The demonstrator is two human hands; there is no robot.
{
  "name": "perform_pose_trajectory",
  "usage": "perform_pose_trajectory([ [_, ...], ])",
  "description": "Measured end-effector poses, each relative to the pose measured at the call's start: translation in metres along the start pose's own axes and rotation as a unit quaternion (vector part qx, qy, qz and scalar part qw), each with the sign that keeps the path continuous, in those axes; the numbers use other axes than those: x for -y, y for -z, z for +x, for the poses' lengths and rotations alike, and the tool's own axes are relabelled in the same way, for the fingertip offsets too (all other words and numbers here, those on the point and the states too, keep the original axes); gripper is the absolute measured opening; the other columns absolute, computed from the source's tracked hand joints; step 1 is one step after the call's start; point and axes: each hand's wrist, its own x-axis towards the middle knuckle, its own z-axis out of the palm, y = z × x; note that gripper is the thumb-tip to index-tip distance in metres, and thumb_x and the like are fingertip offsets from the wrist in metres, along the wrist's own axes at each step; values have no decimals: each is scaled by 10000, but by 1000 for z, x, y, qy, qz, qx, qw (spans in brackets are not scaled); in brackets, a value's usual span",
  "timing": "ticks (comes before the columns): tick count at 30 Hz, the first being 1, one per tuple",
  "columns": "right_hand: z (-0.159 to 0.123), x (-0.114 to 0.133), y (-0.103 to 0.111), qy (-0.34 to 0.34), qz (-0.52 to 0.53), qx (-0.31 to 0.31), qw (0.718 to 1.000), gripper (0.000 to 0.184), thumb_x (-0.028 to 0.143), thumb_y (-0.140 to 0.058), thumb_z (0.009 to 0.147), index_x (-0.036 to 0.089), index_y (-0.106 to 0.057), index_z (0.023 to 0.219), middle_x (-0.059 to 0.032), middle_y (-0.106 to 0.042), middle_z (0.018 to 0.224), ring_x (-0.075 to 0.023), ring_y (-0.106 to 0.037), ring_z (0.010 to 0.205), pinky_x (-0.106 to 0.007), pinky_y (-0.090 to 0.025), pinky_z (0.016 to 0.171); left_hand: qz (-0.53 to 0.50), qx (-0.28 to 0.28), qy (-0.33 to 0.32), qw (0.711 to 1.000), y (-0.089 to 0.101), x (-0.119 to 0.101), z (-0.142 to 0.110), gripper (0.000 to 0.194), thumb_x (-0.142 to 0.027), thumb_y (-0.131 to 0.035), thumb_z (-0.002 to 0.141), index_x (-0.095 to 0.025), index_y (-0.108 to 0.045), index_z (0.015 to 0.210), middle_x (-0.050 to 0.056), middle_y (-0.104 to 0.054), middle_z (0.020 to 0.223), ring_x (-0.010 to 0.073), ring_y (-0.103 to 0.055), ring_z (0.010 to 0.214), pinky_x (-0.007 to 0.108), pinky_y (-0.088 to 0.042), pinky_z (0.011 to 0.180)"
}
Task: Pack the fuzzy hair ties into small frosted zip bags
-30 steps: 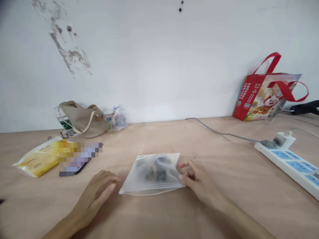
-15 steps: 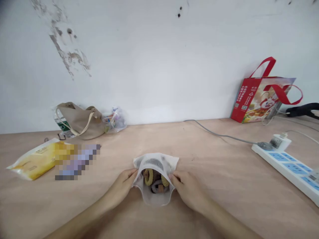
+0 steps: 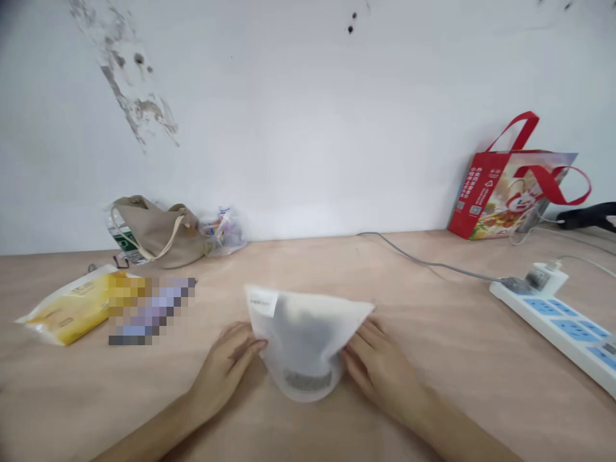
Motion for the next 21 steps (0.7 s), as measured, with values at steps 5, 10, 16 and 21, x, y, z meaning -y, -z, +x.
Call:
perform_pose_trajectory([
  [5,-7,0,-7,-24,-25,46,998,283,177,-425,839,212,-613,1047,-101,-655,1091,-275,-575,1027,-443,-454,867,-31,18,57,998,2,6,-8,220,-287,-447,850,-202,-641,789,57,-684,850,228,-610,862,366,-484,792],
  [10,3,4,-7,-53,60,8,997,208,218,-401,881,229,-588,969,-91,-653,1020,-256,-569,1012,-421,-439,887,-199,18,124,972,-3,0,-4,198,-311,-438,869,-190,-574,947,54,-682,951,218,-622,900,341,-477,829],
  [16,24,9,-12,-126,229,-102,960,170,333,-441,900,232,-560,835,-67,-619,1022,-219,-560,983,-337,-430,860,-295,-72,156,940,-16,2,5,180,-362,-442,877,-192,-494,847,36,-651,883,187,-601,849,297,-461,780],
  [21,35,10,-19,-163,278,-116,940,278,430,-381,919,224,-564,958,-64,-647,996,-227,-597,956,-336,-471,821,-375,-137,195,896,-27,9,14,221,-405,-514,834,-197,-496,906,13,-626,850,180,-594,826,300,-461,780],
])
